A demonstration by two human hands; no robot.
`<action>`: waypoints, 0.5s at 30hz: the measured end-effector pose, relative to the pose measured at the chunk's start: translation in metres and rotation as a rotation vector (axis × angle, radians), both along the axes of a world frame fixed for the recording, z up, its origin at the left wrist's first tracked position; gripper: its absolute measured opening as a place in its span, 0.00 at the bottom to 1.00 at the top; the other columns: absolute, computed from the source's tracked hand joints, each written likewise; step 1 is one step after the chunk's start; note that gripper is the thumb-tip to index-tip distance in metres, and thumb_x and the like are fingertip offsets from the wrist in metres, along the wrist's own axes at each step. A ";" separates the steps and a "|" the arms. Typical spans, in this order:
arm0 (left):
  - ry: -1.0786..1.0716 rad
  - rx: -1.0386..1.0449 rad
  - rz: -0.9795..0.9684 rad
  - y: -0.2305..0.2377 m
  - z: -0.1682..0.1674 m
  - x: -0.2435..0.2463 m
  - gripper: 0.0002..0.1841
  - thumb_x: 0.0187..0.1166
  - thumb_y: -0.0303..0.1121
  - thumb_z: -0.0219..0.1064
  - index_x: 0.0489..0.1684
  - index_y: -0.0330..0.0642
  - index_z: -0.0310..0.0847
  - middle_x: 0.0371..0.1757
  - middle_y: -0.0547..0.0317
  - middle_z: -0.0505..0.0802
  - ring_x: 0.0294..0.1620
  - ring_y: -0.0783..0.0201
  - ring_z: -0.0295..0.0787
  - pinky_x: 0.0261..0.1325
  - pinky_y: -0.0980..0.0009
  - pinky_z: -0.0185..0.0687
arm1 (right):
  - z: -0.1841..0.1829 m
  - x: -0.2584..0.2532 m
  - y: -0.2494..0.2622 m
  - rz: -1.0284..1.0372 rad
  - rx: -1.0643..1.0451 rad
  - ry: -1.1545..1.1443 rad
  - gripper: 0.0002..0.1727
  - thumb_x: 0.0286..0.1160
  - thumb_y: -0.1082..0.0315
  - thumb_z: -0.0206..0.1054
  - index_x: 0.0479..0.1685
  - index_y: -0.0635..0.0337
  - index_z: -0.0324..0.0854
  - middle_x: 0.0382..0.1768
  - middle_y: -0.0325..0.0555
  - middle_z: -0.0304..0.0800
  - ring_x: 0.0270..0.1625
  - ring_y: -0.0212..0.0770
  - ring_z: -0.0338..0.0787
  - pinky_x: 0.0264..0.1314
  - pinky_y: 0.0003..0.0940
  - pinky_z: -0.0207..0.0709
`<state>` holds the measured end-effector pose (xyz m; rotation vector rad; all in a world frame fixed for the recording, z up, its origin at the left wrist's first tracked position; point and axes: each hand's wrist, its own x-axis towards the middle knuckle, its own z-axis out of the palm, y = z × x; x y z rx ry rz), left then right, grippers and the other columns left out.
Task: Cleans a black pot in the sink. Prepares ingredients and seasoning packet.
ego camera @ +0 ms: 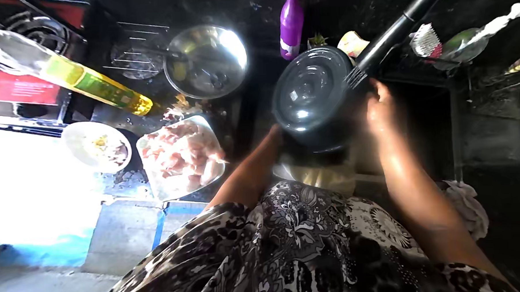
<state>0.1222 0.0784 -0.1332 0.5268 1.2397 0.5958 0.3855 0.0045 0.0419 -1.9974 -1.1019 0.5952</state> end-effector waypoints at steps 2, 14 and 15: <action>-0.064 -0.050 -0.031 0.000 -0.001 0.006 0.12 0.91 0.40 0.52 0.52 0.43 0.77 0.35 0.55 0.86 0.31 0.61 0.83 0.33 0.62 0.82 | 0.005 0.001 0.000 -0.035 -0.033 -0.095 0.26 0.88 0.73 0.48 0.85 0.57 0.71 0.85 0.53 0.72 0.88 0.45 0.69 0.91 0.42 0.61; -0.074 0.171 0.174 0.043 0.015 -0.021 0.25 0.95 0.51 0.41 0.72 0.45 0.76 0.57 0.51 0.90 0.54 0.57 0.88 0.56 0.53 0.86 | -0.038 0.001 -0.016 -0.176 0.000 0.239 0.41 0.81 0.78 0.61 0.94 0.46 0.53 0.85 0.53 0.69 0.81 0.44 0.77 0.79 0.43 0.75; -0.068 0.197 0.148 0.042 0.015 -0.026 0.25 0.96 0.50 0.41 0.73 0.45 0.76 0.58 0.51 0.90 0.55 0.58 0.88 0.58 0.54 0.86 | -0.039 0.001 -0.019 -0.169 -0.040 0.255 0.41 0.81 0.78 0.61 0.95 0.45 0.53 0.86 0.53 0.68 0.81 0.46 0.76 0.80 0.46 0.75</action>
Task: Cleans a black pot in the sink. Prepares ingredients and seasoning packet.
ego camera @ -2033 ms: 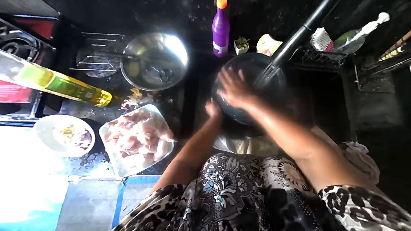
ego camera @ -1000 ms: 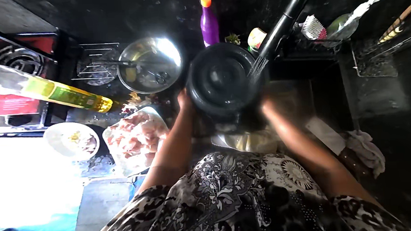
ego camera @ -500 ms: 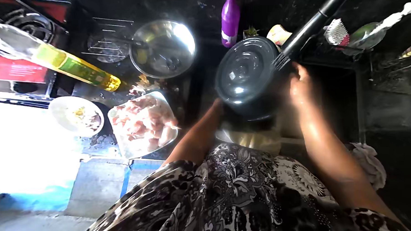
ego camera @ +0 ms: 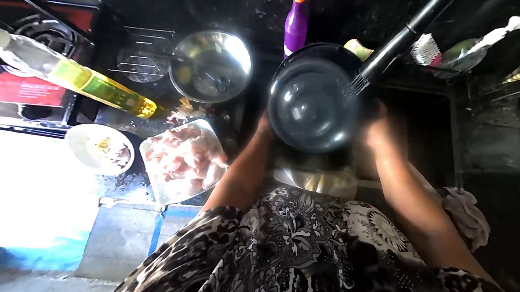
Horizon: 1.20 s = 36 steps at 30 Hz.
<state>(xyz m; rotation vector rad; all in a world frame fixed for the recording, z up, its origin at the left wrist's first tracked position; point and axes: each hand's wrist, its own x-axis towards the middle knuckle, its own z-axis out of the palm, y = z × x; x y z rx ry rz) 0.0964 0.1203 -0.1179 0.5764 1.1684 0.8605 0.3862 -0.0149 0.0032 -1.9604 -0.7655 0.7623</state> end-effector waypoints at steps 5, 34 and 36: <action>0.060 -0.011 0.014 -0.007 -0.004 -0.017 0.20 0.94 0.44 0.47 0.65 0.42 0.80 0.55 0.52 0.90 0.53 0.60 0.87 0.56 0.56 0.85 | 0.001 -0.019 -0.012 0.081 -0.123 -0.004 0.36 0.79 0.78 0.65 0.88 0.59 0.59 0.80 0.60 0.73 0.79 0.51 0.76 0.80 0.51 0.73; 1.062 1.157 -1.041 0.042 0.171 0.113 0.16 0.88 0.32 0.59 0.68 0.50 0.87 0.72 0.41 0.86 0.77 0.37 0.79 0.73 0.31 0.72 | 0.000 -0.007 -0.042 0.301 -0.136 0.313 0.33 0.85 0.60 0.67 0.87 0.61 0.63 0.78 0.57 0.77 0.76 0.47 0.80 0.77 0.47 0.76; 1.139 1.318 -1.124 0.006 0.180 0.126 0.13 0.83 0.30 0.64 0.60 0.48 0.91 0.69 0.43 0.88 0.75 0.38 0.79 0.74 0.33 0.70 | 0.005 -0.011 -0.034 0.324 -0.099 0.262 0.36 0.79 0.65 0.73 0.87 0.56 0.64 0.80 0.55 0.76 0.77 0.46 0.80 0.78 0.48 0.77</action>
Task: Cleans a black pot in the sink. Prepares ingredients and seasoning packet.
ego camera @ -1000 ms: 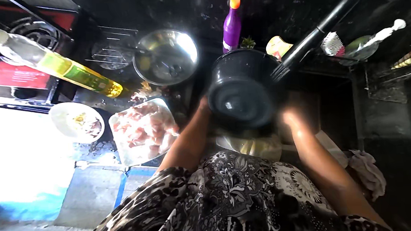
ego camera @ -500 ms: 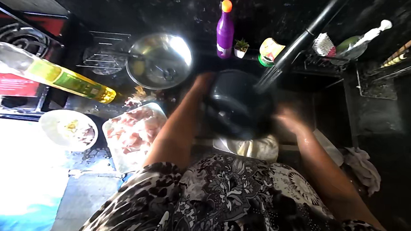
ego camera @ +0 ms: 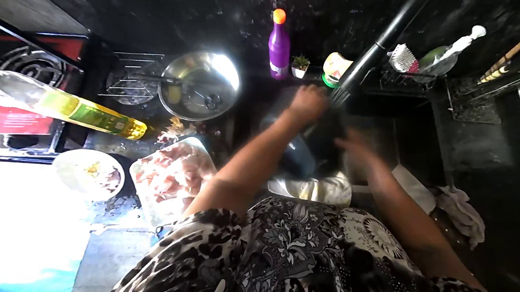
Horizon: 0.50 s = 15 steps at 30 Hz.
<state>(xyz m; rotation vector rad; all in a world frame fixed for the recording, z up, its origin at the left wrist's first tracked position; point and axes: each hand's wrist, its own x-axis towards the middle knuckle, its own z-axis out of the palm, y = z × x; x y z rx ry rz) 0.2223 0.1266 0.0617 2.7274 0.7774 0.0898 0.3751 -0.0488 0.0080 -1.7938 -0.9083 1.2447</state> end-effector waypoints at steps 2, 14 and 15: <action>0.044 0.076 -0.091 -0.036 0.003 0.012 0.13 0.81 0.29 0.66 0.58 0.51 0.91 0.68 0.46 0.90 0.76 0.39 0.79 0.82 0.35 0.62 | 0.006 -0.010 0.004 -0.094 -0.015 -0.015 0.27 0.81 0.69 0.68 0.80 0.55 0.71 0.70 0.51 0.84 0.63 0.41 0.86 0.63 0.43 0.82; -0.081 0.037 -0.142 -0.027 0.001 -0.011 0.26 0.84 0.54 0.64 0.82 0.68 0.76 0.92 0.57 0.68 0.95 0.44 0.52 0.86 0.26 0.42 | -0.052 -0.012 -0.017 -0.384 0.280 0.328 0.32 0.55 0.91 0.55 0.67 0.65 0.74 0.52 0.49 0.88 0.50 0.37 0.89 0.52 0.39 0.86; -0.109 0.024 -0.077 -0.018 0.002 -0.015 0.26 0.84 0.55 0.63 0.81 0.64 0.77 0.91 0.54 0.69 0.94 0.42 0.54 0.85 0.23 0.42 | -0.048 -0.013 -0.018 -0.381 0.261 0.330 0.33 0.55 0.91 0.54 0.68 0.64 0.73 0.51 0.48 0.87 0.49 0.36 0.88 0.50 0.37 0.85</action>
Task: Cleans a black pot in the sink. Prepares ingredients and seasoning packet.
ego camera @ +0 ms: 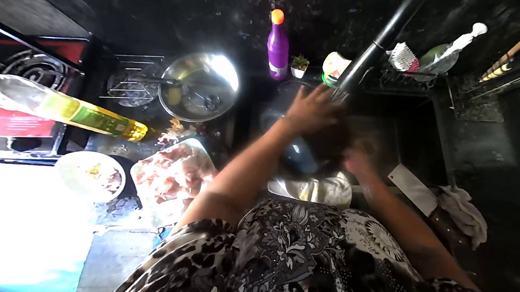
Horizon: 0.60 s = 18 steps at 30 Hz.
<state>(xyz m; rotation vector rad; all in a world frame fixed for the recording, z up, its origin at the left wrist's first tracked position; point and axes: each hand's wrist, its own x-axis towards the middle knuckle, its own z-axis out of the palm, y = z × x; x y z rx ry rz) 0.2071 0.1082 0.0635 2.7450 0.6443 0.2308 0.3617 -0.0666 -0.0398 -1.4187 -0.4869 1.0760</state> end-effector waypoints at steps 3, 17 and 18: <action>-0.018 -0.188 0.208 0.040 0.011 -0.027 0.29 0.90 0.53 0.53 0.90 0.57 0.66 0.92 0.47 0.66 0.93 0.39 0.55 0.82 0.21 0.45 | 0.010 -0.001 -0.004 0.014 -0.038 0.008 0.33 0.60 0.92 0.51 0.70 0.64 0.72 0.50 0.46 0.87 0.46 0.33 0.88 0.48 0.34 0.85; -0.711 -1.227 0.960 0.037 -0.142 -0.122 0.22 0.94 0.46 0.49 0.67 0.40 0.81 0.58 0.51 0.91 0.56 0.61 0.87 0.62 0.58 0.84 | 0.009 0.016 0.004 -0.164 -0.164 0.194 0.26 0.65 0.88 0.53 0.63 0.59 0.74 0.44 0.49 0.86 0.43 0.42 0.87 0.40 0.44 0.84; -0.682 -1.242 0.987 0.038 -0.146 -0.121 0.22 0.94 0.45 0.50 0.66 0.38 0.81 0.58 0.48 0.90 0.56 0.58 0.87 0.62 0.55 0.84 | 0.010 0.017 0.005 -0.176 -0.168 0.201 0.25 0.67 0.87 0.52 0.65 0.59 0.73 0.46 0.50 0.86 0.44 0.43 0.87 0.42 0.46 0.84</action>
